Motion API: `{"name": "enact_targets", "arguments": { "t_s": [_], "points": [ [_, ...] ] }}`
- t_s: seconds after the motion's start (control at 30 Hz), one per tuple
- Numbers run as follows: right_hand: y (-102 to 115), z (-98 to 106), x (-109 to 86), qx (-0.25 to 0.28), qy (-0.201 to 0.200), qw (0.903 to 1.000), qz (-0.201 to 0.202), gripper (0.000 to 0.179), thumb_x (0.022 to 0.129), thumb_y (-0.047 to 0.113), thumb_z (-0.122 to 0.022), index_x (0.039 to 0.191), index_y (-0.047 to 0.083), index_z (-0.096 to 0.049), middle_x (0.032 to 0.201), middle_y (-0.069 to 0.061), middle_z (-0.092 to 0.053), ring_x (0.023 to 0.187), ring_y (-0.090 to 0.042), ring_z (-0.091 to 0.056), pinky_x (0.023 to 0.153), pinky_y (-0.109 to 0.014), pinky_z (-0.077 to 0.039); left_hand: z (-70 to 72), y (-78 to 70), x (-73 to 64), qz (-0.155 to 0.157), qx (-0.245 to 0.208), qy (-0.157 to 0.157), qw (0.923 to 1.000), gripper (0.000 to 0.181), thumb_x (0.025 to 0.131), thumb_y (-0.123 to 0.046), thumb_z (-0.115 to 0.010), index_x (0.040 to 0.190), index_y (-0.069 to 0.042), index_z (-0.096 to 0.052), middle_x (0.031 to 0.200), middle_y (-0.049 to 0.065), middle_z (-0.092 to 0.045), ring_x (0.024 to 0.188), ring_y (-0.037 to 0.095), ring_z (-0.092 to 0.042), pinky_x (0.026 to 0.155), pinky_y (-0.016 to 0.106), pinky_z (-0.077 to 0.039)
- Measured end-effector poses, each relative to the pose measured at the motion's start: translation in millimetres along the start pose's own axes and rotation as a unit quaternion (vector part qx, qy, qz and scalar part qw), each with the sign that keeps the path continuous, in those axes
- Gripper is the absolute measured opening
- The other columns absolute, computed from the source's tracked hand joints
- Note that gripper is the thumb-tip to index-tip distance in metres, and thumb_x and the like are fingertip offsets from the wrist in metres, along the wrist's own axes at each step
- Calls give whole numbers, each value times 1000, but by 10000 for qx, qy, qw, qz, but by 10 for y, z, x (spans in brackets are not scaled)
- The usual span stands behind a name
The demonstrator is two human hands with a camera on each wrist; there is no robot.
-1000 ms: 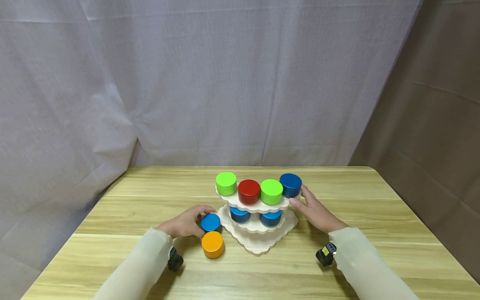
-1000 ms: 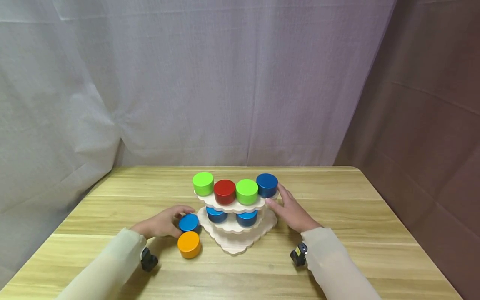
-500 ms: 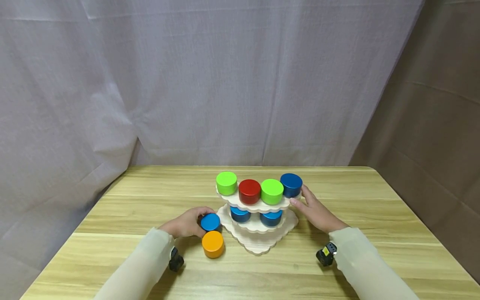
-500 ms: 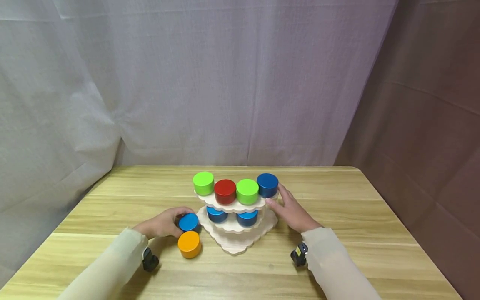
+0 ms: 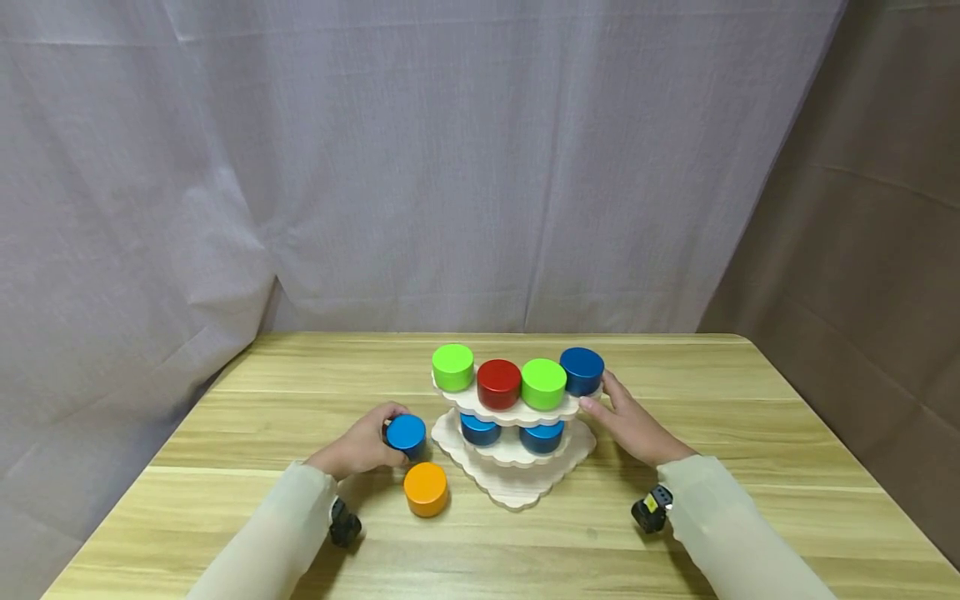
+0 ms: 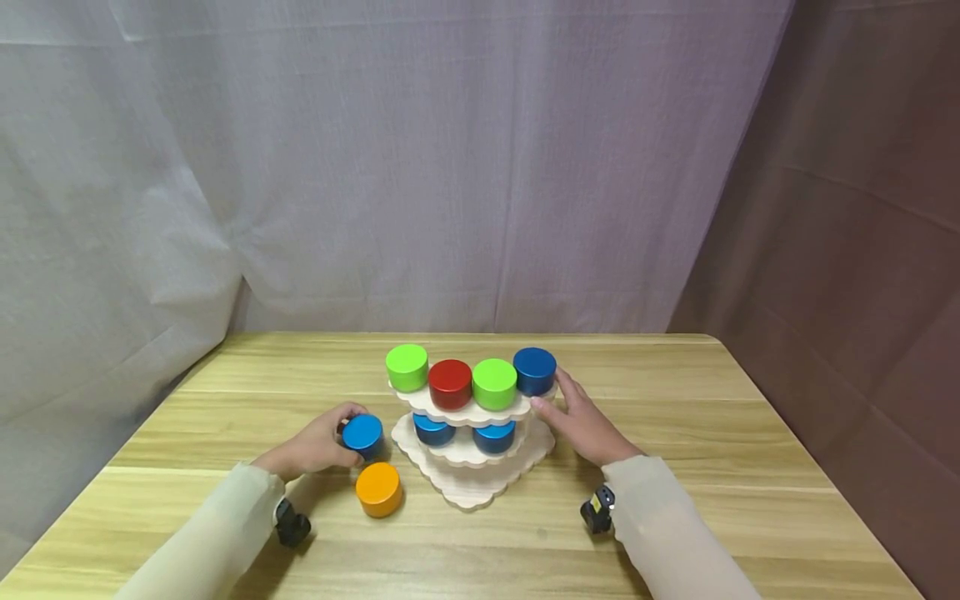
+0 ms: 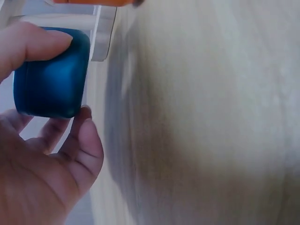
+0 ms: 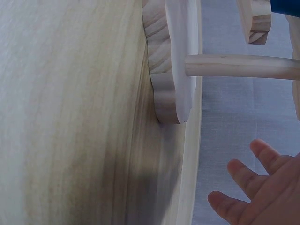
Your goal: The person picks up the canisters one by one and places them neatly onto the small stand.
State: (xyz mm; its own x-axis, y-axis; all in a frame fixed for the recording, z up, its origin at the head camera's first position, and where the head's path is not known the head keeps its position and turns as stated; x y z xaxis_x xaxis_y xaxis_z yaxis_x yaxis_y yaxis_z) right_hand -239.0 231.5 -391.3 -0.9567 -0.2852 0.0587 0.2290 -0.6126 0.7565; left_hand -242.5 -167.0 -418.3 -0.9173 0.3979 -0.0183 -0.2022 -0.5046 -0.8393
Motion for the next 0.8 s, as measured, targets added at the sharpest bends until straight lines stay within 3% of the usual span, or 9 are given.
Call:
{"name": "enact_targets", "arguments": {
  "t_s": [0.53, 0.8],
  "points": [
    [8, -8, -1, 55, 4, 10000, 67, 74, 102, 42, -42, 156, 15, 0, 158, -26, -8, 139, -53, -13, 99, -77, -14, -79, -121, 20, 3, -165, -765, 9969, 58, 66, 1, -77, 115, 1, -48, 116, 16, -50, 104, 30, -51, 96, 50, -42],
    [8, -8, 4, 24, 27, 10000, 40, 74, 102, 42, -42, 156, 14, 1, 158, -26, -7, 139, -54, -12, 99, -77, -15, -141, -193, 89, 2, 106, -596, 9982, 59, 66, -3, -79, 116, -1, -48, 115, 14, -49, 103, 30, -51, 96, 50, -42]
  ]
}}
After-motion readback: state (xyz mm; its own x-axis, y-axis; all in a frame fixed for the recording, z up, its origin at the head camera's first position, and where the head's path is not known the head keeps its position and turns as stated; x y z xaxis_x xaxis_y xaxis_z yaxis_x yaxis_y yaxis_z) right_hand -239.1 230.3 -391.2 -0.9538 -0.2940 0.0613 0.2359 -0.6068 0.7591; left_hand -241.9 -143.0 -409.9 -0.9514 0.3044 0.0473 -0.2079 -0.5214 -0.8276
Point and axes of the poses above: each hand's wrist, its own x-axis towards the middle knuckle, its own z-axis out of the back of the hand, y = z × x, the point moved 1 cm from there along x, towards the middle knuckle
